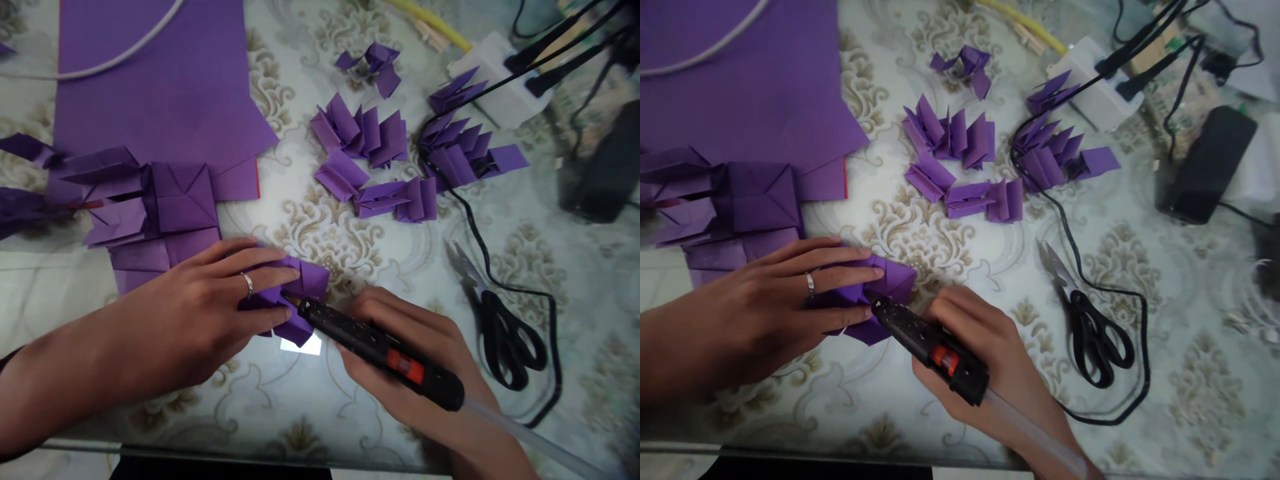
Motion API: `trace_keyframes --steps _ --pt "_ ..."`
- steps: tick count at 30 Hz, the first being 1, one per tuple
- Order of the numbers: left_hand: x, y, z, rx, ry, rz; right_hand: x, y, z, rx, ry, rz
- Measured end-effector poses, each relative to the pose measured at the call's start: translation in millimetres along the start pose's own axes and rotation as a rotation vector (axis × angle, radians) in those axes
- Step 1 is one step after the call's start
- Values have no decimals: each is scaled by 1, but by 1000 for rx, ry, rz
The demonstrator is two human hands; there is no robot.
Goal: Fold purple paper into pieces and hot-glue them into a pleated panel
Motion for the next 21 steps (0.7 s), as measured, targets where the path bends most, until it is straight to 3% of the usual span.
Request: trace_keyframes --steps 21 --pt "-2 -1 -1 -1 -8 -3 2 -2 1 -27 4 72"
Point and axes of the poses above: each hand's wrist, its own z-axis away from the middle knuckle, its own x-axis out of the palm, y = z × x, the point moved 7 cm from there along -z, towards the middle knuckle, and after that the axes turned 14 degrees about -z, right-handed, at the moved point
